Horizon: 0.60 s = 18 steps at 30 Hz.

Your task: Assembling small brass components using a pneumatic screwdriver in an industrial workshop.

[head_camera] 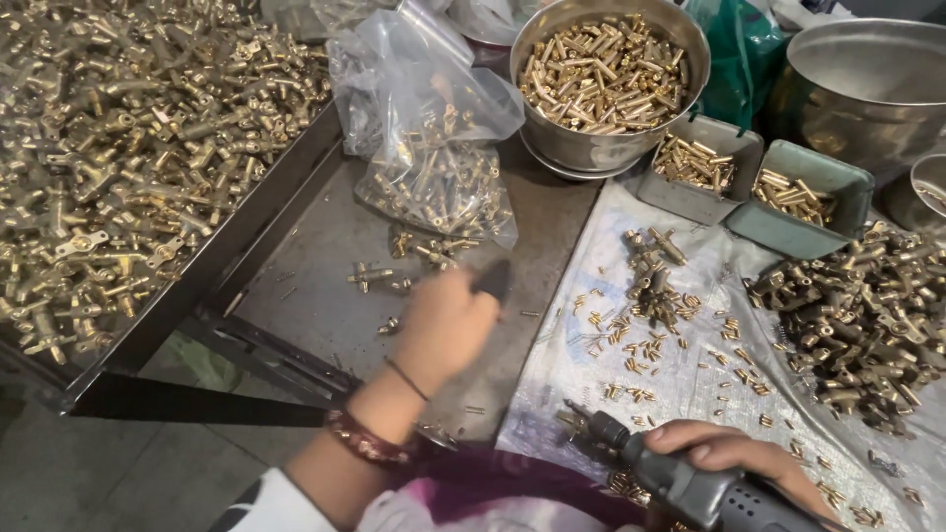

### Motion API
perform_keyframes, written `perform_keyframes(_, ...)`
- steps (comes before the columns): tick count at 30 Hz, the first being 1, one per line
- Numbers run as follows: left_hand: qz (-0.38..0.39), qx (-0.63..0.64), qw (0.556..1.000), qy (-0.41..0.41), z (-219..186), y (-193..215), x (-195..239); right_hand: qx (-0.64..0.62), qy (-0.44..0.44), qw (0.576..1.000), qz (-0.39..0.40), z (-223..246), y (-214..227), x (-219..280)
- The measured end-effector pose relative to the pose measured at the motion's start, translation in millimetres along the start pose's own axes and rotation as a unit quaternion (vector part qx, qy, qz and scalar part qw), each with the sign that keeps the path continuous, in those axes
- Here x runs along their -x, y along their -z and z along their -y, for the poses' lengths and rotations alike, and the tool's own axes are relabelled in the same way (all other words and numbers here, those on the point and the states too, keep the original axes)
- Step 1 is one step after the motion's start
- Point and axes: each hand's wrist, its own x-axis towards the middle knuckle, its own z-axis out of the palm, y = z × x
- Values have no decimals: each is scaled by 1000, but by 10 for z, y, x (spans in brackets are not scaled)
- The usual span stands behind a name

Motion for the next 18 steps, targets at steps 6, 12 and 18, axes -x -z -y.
perform_keyframes(6,-101,13,992,-73,-526,469,18,104,-41,980,164,-208,141,-98)
perform_keyframes(12,88,-160,969,-168,-624,-100,-257,117,-75,985,101,-434,-32,-176)
perform_keyframes(18,99,-284,912,-278,-506,-1030,-945,362,-50,931,13,-420,-99,-332)
